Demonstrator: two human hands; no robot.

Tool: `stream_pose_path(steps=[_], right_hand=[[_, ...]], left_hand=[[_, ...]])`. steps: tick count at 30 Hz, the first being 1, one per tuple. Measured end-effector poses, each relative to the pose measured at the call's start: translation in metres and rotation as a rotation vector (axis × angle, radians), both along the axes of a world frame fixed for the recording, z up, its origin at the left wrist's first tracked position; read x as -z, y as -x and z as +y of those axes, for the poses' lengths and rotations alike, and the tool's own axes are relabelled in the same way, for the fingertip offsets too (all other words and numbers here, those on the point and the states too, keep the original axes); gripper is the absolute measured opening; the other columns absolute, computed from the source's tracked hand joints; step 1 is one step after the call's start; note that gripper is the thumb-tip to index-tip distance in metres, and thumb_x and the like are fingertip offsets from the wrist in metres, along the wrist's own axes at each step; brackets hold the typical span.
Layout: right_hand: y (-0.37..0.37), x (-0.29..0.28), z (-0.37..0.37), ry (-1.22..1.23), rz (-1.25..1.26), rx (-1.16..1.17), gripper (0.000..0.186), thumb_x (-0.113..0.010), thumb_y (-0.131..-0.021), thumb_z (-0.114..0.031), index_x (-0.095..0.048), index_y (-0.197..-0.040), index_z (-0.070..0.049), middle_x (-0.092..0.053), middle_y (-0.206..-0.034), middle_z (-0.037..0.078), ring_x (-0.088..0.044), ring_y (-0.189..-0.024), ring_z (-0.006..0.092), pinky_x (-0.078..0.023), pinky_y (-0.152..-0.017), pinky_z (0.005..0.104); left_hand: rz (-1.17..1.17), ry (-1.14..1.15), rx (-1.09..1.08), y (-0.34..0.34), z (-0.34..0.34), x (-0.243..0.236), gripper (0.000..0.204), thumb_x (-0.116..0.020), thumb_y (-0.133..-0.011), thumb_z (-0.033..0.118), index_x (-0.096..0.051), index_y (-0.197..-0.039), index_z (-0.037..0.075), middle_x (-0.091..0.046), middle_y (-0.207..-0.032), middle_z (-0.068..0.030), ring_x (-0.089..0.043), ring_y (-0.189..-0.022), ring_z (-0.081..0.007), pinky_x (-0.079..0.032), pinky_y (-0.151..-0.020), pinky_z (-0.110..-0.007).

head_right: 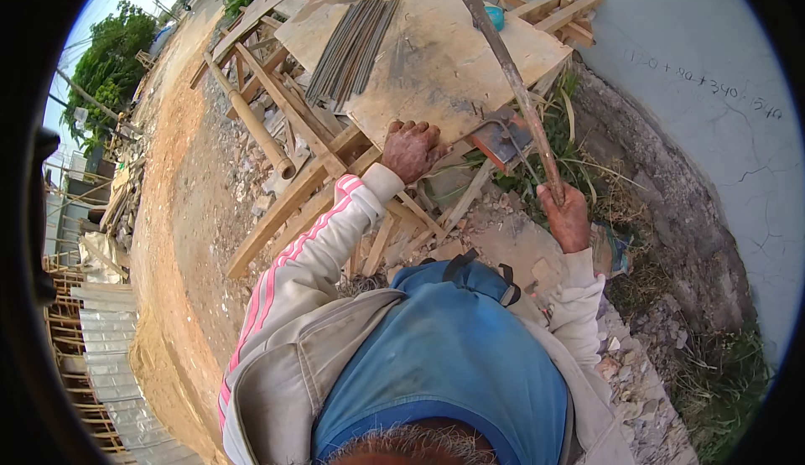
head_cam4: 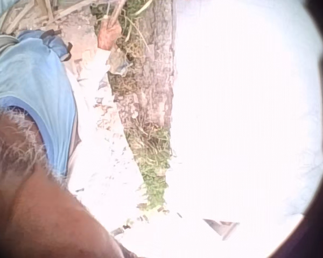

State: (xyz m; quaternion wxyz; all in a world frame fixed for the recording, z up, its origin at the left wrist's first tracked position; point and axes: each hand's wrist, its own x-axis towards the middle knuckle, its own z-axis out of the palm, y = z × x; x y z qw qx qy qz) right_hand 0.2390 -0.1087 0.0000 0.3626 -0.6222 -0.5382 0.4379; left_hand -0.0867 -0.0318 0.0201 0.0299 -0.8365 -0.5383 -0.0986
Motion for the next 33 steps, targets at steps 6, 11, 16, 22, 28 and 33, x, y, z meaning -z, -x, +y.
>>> stream_pose_path(steps=[6,11,16,22,28,33], right_hand=[[0.000,0.002,0.016,-0.141,-0.264,-0.006,0.036,-0.069,-0.089,-0.037,-0.069,-0.098,-0.002,-0.061,-0.069,0.015,-0.062,-0.065,0.0309,-0.047,-0.066,0.0418],[0.000,-0.007,0.013,-0.136,-0.303,0.001,0.040,-0.069,-0.088,-0.041,-0.069,-0.099,-0.003,-0.064,-0.071,0.017,-0.065,-0.069,0.0365,-0.048,-0.066,0.0444],[-0.025,-0.019,-0.004,-0.335,-0.459,0.054,0.043,-0.067,-0.091,-0.041,-0.067,-0.104,0.000,-0.063,-0.076,0.018,-0.064,-0.071,0.0373,-0.048,-0.067,0.0449],[-0.089,-0.019,-0.060,-0.199,-0.441,0.114,0.031,-0.073,-0.089,-0.028,-0.065,-0.096,0.001,-0.061,-0.076,0.018,-0.064,-0.069,0.0280,-0.047,-0.063,0.0404],[-0.141,-0.011,-0.088,-0.132,-0.805,0.177,0.043,-0.076,-0.084,-0.041,-0.061,-0.071,-0.003,-0.052,-0.056,0.015,-0.054,-0.050,0.0231,-0.043,-0.051,0.0416],[-0.189,-0.017,-0.065,0.151,-0.802,0.034,0.046,-0.075,-0.084,-0.048,-0.068,-0.073,-0.004,-0.054,-0.055,0.011,-0.054,-0.050,0.0228,-0.044,-0.052,0.0411]], left_hand=[[-0.289,-0.068,-0.085,-0.031,0.012,0.001,0.029,-0.066,-0.088,0.034,-0.065,-0.100,0.008,-0.065,-0.097,-0.0144,-0.061,-0.098,-0.0345,-0.043,-0.088,-0.047],[-0.436,-0.055,0.003,-0.053,0.033,0.013,0.023,-0.064,-0.086,0.017,-0.072,-0.106,0.011,-0.066,-0.095,-0.0156,-0.062,-0.093,-0.0359,-0.047,-0.083,-0.046],[-0.381,-0.111,0.016,-0.055,0.035,0.019,0.023,-0.063,-0.086,0.018,-0.073,-0.106,0.014,-0.067,-0.095,-0.0121,-0.063,-0.091,-0.0333,-0.047,-0.082,-0.045],[-0.377,-0.182,0.055,-0.055,0.037,0.025,0.025,-0.064,-0.084,0.013,-0.073,-0.107,0.011,-0.065,-0.091,-0.0129,-0.062,-0.085,-0.0343,-0.048,-0.078,-0.045],[-0.369,-0.167,0.030,-0.055,0.033,0.025,0.023,-0.064,-0.084,0.015,-0.073,-0.105,0.012,-0.066,-0.094,-0.0097,-0.064,-0.089,-0.0301,-0.047,-0.081,-0.043],[-0.399,-0.142,0.023,-0.056,0.033,0.024,0.021,-0.065,-0.084,0.017,-0.074,-0.102,0.012,-0.066,-0.093,-0.0084,-0.064,-0.091,-0.0286,-0.048,-0.081,-0.044]])
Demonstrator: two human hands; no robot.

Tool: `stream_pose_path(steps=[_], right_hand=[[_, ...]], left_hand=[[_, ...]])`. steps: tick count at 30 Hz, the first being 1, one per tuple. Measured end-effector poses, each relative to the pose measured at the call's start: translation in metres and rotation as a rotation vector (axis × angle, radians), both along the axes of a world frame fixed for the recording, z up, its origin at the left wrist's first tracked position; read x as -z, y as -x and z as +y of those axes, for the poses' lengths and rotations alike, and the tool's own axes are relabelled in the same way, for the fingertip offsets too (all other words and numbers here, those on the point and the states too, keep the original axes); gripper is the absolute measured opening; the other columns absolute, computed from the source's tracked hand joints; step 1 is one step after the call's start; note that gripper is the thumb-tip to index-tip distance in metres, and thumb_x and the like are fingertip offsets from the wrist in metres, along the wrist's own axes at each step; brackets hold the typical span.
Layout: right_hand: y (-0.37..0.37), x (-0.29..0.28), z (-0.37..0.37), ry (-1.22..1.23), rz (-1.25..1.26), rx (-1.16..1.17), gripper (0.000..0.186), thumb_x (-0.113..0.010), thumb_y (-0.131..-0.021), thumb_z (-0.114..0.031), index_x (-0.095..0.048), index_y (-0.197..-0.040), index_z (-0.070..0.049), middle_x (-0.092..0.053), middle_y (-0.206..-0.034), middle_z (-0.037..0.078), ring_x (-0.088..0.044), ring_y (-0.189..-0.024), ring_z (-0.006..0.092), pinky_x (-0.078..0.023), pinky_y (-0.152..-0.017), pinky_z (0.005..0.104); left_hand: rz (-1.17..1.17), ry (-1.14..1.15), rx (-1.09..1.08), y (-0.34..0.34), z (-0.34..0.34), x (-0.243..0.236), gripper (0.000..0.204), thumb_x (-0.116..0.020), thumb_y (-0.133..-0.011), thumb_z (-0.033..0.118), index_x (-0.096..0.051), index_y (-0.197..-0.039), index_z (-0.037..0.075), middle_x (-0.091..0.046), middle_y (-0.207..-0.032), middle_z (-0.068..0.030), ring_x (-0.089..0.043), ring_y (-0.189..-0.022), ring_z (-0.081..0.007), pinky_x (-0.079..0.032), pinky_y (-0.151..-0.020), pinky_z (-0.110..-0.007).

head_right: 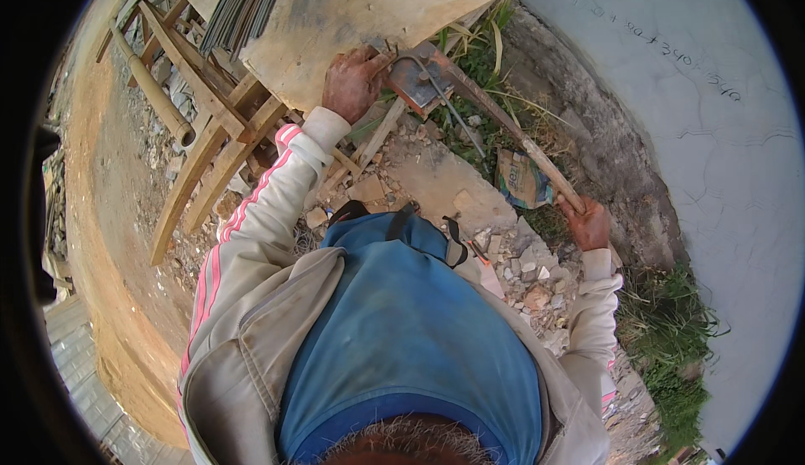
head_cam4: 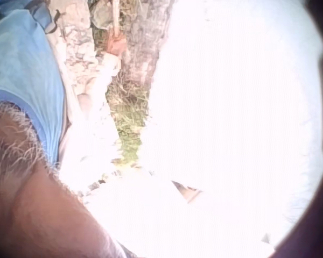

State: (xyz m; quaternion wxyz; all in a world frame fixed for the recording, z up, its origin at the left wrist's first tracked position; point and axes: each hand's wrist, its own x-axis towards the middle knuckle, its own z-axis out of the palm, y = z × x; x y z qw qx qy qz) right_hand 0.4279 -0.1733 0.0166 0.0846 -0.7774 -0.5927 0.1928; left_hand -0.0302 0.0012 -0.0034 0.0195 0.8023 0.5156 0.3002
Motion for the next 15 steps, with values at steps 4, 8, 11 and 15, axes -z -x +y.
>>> stream_pose_path(steps=[4,8,11,15], right_hand=[[-0.030,0.000,0.040,0.073,-0.053,-0.144,0.045,-0.074,-0.084,-0.050,-0.073,-0.082,-0.005,-0.057,-0.057,0.011,-0.056,-0.051,0.0239,-0.045,-0.054,0.0415],[-0.050,0.005,0.088,0.064,-0.177,-0.270,0.036,-0.073,-0.083,-0.045,-0.072,-0.082,-0.009,-0.063,-0.065,0.016,-0.064,-0.062,0.0350,-0.049,-0.061,0.0438],[-0.061,0.003,0.125,-0.056,-0.310,-0.376,0.029,-0.071,-0.083,-0.039,-0.070,-0.081,-0.010,-0.064,-0.068,0.018,-0.065,-0.068,0.0394,-0.049,-0.062,0.0466],[-0.067,-0.006,0.169,-0.138,-0.460,-0.481,0.031,-0.068,-0.085,-0.039,-0.064,-0.077,-0.009,-0.064,-0.072,0.020,-0.063,-0.073,0.0442,-0.048,-0.063,0.0515]], left_hand=[[0.020,-0.047,0.004,0.002,0.001,0.000,0.018,-0.064,-0.084,0.018,-0.073,-0.099,0.012,-0.065,-0.092,-0.0080,-0.064,-0.089,-0.0287,-0.047,-0.080,-0.044],[0.046,0.002,0.001,0.003,0.002,0.001,0.021,-0.064,-0.088,0.016,-0.072,-0.107,0.011,-0.065,-0.094,-0.0092,-0.062,-0.089,-0.0305,-0.048,-0.078,-0.043],[0.036,0.024,0.009,0.003,0.002,0.000,0.020,-0.064,-0.089,0.016,-0.072,-0.107,0.012,-0.064,-0.093,-0.0086,-0.062,-0.088,-0.0303,-0.048,-0.077,-0.044],[0.018,-0.009,0.011,0.003,0.001,0.000,0.020,-0.064,-0.089,0.017,-0.071,-0.107,0.013,-0.064,-0.093,-0.0082,-0.063,-0.086,-0.0303,-0.048,-0.078,-0.044]])
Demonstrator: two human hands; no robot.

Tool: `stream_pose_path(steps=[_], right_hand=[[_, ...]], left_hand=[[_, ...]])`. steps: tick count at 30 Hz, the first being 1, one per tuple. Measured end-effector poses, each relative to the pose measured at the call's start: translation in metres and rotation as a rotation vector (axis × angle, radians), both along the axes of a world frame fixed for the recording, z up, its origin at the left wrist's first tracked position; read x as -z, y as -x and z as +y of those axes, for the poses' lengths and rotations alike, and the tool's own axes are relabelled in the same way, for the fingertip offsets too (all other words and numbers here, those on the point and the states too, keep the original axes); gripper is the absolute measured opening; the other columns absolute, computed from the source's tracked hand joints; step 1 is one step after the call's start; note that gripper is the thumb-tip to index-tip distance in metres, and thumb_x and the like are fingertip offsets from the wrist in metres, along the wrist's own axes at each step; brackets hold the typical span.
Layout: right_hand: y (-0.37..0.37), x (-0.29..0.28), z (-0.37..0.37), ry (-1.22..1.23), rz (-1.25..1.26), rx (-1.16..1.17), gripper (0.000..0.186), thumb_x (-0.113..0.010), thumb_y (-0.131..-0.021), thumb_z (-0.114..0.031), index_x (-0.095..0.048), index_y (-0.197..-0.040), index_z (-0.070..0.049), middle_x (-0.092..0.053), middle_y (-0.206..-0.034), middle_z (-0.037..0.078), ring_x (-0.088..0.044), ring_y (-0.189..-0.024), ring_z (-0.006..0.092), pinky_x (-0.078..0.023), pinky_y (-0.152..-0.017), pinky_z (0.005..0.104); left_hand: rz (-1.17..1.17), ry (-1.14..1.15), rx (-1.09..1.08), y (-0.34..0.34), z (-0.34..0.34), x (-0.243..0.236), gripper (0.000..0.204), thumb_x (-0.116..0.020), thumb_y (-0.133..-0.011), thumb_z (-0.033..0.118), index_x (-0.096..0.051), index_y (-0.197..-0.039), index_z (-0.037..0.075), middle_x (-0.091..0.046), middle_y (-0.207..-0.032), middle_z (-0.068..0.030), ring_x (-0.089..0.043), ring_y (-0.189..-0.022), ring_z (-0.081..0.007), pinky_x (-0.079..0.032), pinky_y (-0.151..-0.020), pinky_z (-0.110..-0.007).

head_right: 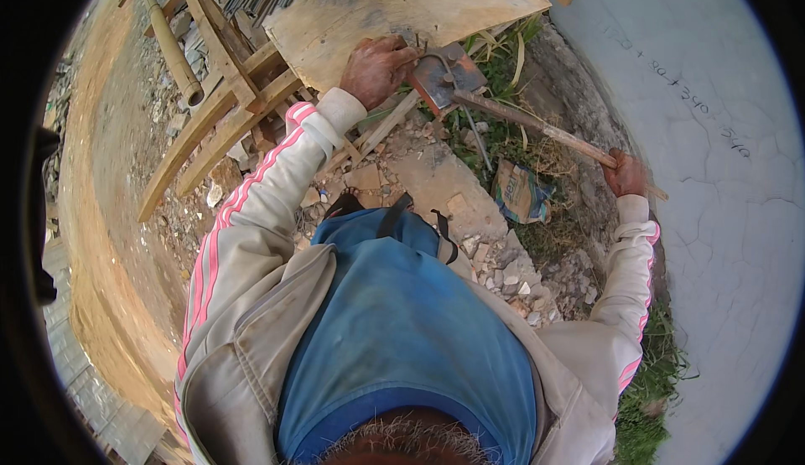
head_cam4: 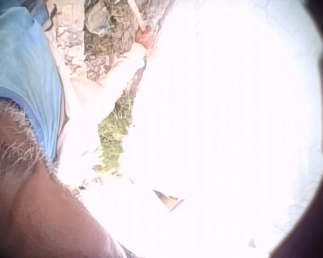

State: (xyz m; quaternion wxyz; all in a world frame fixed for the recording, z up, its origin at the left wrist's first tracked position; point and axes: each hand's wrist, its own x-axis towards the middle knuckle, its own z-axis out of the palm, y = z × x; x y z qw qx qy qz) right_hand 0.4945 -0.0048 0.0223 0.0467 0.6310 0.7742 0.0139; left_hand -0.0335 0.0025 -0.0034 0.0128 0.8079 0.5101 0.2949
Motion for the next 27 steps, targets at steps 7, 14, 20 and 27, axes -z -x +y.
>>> stream_pose_path(steps=[7,14,20,27], right_hand=[[0.004,-0.008,0.036,0.032,-0.016,-0.064,0.027,-0.067,-0.086,-0.038,-0.066,-0.079,-0.012,-0.065,-0.072,0.019,-0.063,-0.073,0.0440,-0.048,-0.064,0.0523],[0.012,0.006,0.003,-0.031,0.056,-0.013,0.027,-0.065,-0.089,-0.036,-0.067,-0.081,-0.011,-0.065,-0.074,0.020,-0.062,-0.074,0.0448,-0.049,-0.065,0.0522],[0.014,0.004,0.000,-0.082,0.076,0.016,0.031,-0.063,-0.091,-0.040,-0.068,-0.080,-0.010,-0.064,-0.076,0.022,-0.062,-0.075,0.0456,-0.048,-0.065,0.0534],[0.010,0.017,0.002,-0.030,0.092,0.037,0.029,-0.064,-0.088,-0.039,-0.068,-0.080,-0.011,-0.064,-0.075,0.022,-0.062,-0.077,0.0456,-0.047,-0.066,0.0528]], left_hand=[[0.021,-0.043,-0.009,0.000,0.000,0.002,0.019,-0.064,-0.089,0.018,-0.071,-0.107,0.014,-0.065,-0.096,-0.0075,-0.063,-0.087,-0.0292,-0.048,-0.079,-0.042],[0.071,0.031,0.004,0.002,0.004,0.003,0.020,-0.064,-0.090,0.018,-0.070,-0.108,0.014,-0.064,-0.098,-0.0087,-0.063,-0.090,-0.0292,-0.048,-0.080,-0.043],[0.029,0.004,0.006,0.001,0.005,0.002,0.021,-0.064,-0.085,0.018,-0.072,-0.105,0.016,-0.064,-0.097,-0.0061,-0.063,-0.090,-0.0269,-0.047,-0.083,-0.043],[0.011,0.115,0.000,0.001,0.005,0.002,0.022,-0.063,-0.087,0.019,-0.072,-0.108,0.017,-0.064,-0.099,-0.0069,-0.062,-0.095,-0.0286,-0.046,-0.087,-0.043]])
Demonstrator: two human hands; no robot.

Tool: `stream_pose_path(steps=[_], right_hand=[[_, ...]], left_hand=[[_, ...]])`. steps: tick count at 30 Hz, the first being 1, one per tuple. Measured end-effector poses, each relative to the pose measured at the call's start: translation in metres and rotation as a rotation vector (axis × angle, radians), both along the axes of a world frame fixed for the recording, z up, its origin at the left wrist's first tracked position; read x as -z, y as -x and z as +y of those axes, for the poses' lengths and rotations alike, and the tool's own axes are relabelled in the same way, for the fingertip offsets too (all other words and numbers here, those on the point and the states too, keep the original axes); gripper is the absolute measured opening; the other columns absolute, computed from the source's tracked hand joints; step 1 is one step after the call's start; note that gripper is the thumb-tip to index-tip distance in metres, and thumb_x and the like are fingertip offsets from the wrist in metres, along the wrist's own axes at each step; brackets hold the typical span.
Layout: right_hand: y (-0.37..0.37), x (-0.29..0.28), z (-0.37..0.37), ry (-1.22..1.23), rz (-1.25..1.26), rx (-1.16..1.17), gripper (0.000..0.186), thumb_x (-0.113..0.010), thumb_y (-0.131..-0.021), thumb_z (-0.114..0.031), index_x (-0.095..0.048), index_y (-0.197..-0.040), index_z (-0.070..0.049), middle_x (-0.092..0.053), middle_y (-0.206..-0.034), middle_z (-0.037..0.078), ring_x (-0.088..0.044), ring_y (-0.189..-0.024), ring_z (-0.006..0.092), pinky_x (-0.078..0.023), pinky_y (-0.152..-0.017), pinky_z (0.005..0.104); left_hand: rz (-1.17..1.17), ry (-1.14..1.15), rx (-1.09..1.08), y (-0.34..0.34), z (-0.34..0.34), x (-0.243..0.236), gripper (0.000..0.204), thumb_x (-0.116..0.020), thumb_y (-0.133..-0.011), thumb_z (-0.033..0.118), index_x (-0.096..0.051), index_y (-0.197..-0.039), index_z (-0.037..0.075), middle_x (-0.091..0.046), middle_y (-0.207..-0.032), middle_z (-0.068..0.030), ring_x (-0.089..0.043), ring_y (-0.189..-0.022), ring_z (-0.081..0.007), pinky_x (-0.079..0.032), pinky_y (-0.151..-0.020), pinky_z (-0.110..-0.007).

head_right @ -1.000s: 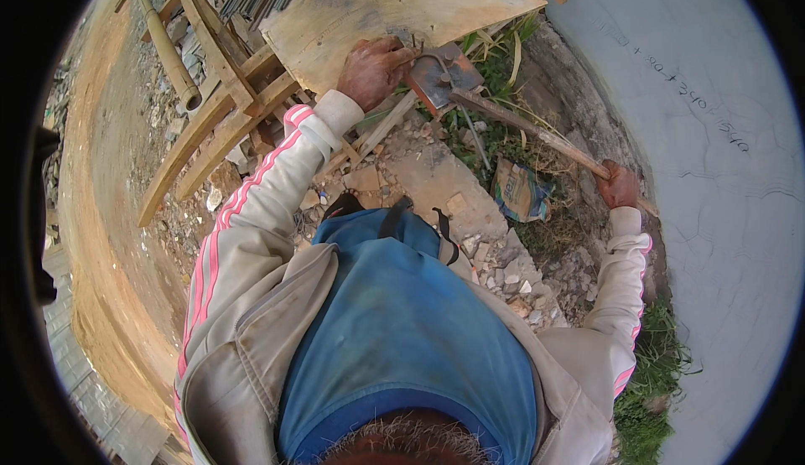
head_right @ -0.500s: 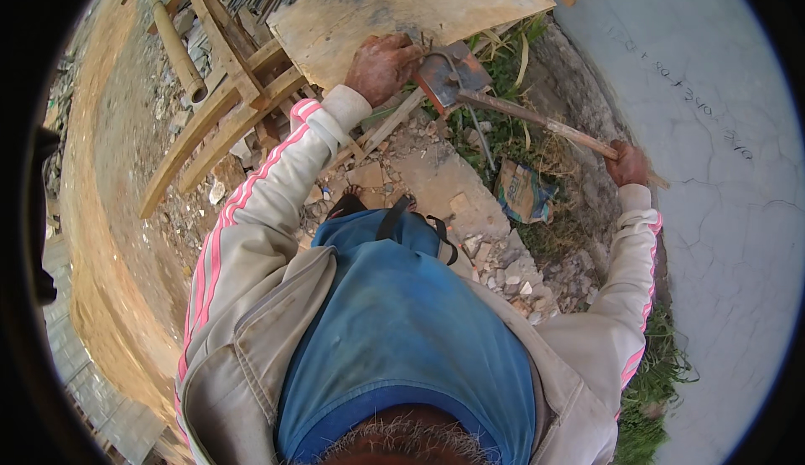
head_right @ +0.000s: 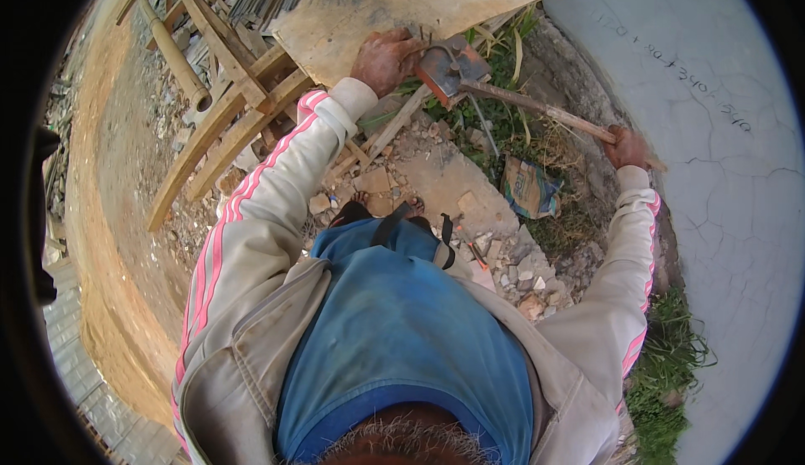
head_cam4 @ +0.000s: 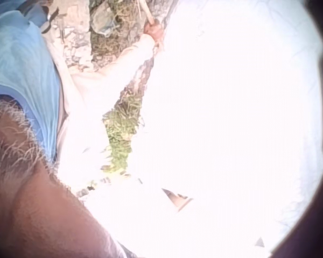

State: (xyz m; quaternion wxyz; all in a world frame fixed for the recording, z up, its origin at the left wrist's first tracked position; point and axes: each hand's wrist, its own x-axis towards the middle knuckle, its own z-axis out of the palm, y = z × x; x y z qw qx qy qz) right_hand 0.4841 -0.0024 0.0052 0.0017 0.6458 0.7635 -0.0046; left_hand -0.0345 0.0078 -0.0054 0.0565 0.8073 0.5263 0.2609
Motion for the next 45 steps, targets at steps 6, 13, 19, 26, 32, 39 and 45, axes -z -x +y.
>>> stream_pose_path(steps=[6,13,19,26,32,39,45], right_hand=[[0.007,0.008,-0.008,-0.015,-0.017,0.036,0.024,-0.066,-0.085,-0.035,-0.069,-0.082,-0.011,-0.065,-0.077,0.021,-0.063,-0.078,0.0449,-0.049,-0.068,0.0515],[0.008,-0.003,-0.015,-0.011,-0.034,0.062,0.024,-0.066,-0.084,-0.034,-0.070,-0.083,-0.010,-0.066,-0.078,0.022,-0.063,-0.079,0.0458,-0.049,-0.069,0.0532],[0.010,-0.012,-0.020,0.012,-0.056,0.076,0.025,-0.065,-0.084,-0.035,-0.069,-0.083,-0.010,-0.066,-0.079,0.023,-0.063,-0.080,0.0460,-0.049,-0.070,0.0537],[0.021,-0.015,-0.063,0.037,-0.053,0.193,0.026,-0.066,-0.084,-0.036,-0.072,-0.086,-0.010,-0.067,-0.081,0.023,-0.064,-0.081,0.0447,-0.051,-0.071,0.0517],[0.071,-0.012,-0.174,0.019,-0.039,0.430,0.027,-0.067,-0.084,-0.037,-0.075,-0.093,-0.013,-0.069,-0.082,0.022,-0.067,-0.082,0.0426,-0.053,-0.074,0.0514],[0.137,-0.015,-0.245,0.049,0.010,0.584,0.029,-0.068,-0.084,-0.040,-0.076,-0.095,-0.014,-0.069,-0.081,0.022,-0.068,-0.079,0.0424,-0.053,-0.072,0.0519],[0.141,-0.014,-0.246,-0.110,-0.004,0.483,0.055,-0.059,-0.088,-0.061,-0.073,-0.104,-0.010,-0.069,-0.081,0.024,-0.067,-0.080,0.0446,-0.052,-0.071,0.0530]], left_hand=[[-0.002,-0.057,0.013,0.001,0.003,0.007,0.023,-0.063,-0.087,0.017,-0.072,-0.109,0.017,-0.064,-0.098,-0.0083,-0.063,-0.092,-0.0298,-0.046,-0.084,-0.044],[-0.034,-0.104,0.023,0.002,0.004,0.010,0.020,-0.064,-0.087,0.016,-0.073,-0.105,0.013,-0.065,-0.094,-0.0101,-0.063,-0.086,-0.0312,-0.048,-0.079,-0.044],[0.015,-0.071,-0.023,-0.001,0.002,0.009,0.022,-0.063,-0.087,0.019,-0.074,-0.105,0.019,-0.066,-0.099,-0.0080,-0.065,-0.092,-0.0287,-0.046,-0.085,-0.043],[-0.034,-0.080,0.021,0.003,0.008,0.012,0.023,-0.061,-0.087,0.015,-0.073,-0.108,0.014,-0.066,-0.097,-0.0128,-0.063,-0.094,-0.0319,-0.050,-0.083,-0.045],[-0.092,-0.082,0.047,0.002,0.009,0.012,0.026,-0.062,-0.087,0.015,-0.073,-0.111,0.015,-0.066,-0.096,-0.0128,-0.063,-0.094,-0.0327,-0.050,-0.085,-0.046],[-0.107,-0.027,0.029,0.001,0.010,0.010,0.026,-0.060,-0.089,0.021,-0.073,-0.112,0.017,-0.066,-0.097,-0.0107,-0.064,-0.096,-0.0332,-0.048,-0.090,-0.047],[-0.088,-0.031,0.019,0.001,0.011,0.013,0.023,-0.060,-0.090,0.024,-0.073,-0.108,0.019,-0.067,-0.100,-0.0114,-0.064,-0.098,-0.0325,-0.047,-0.089,-0.046]])
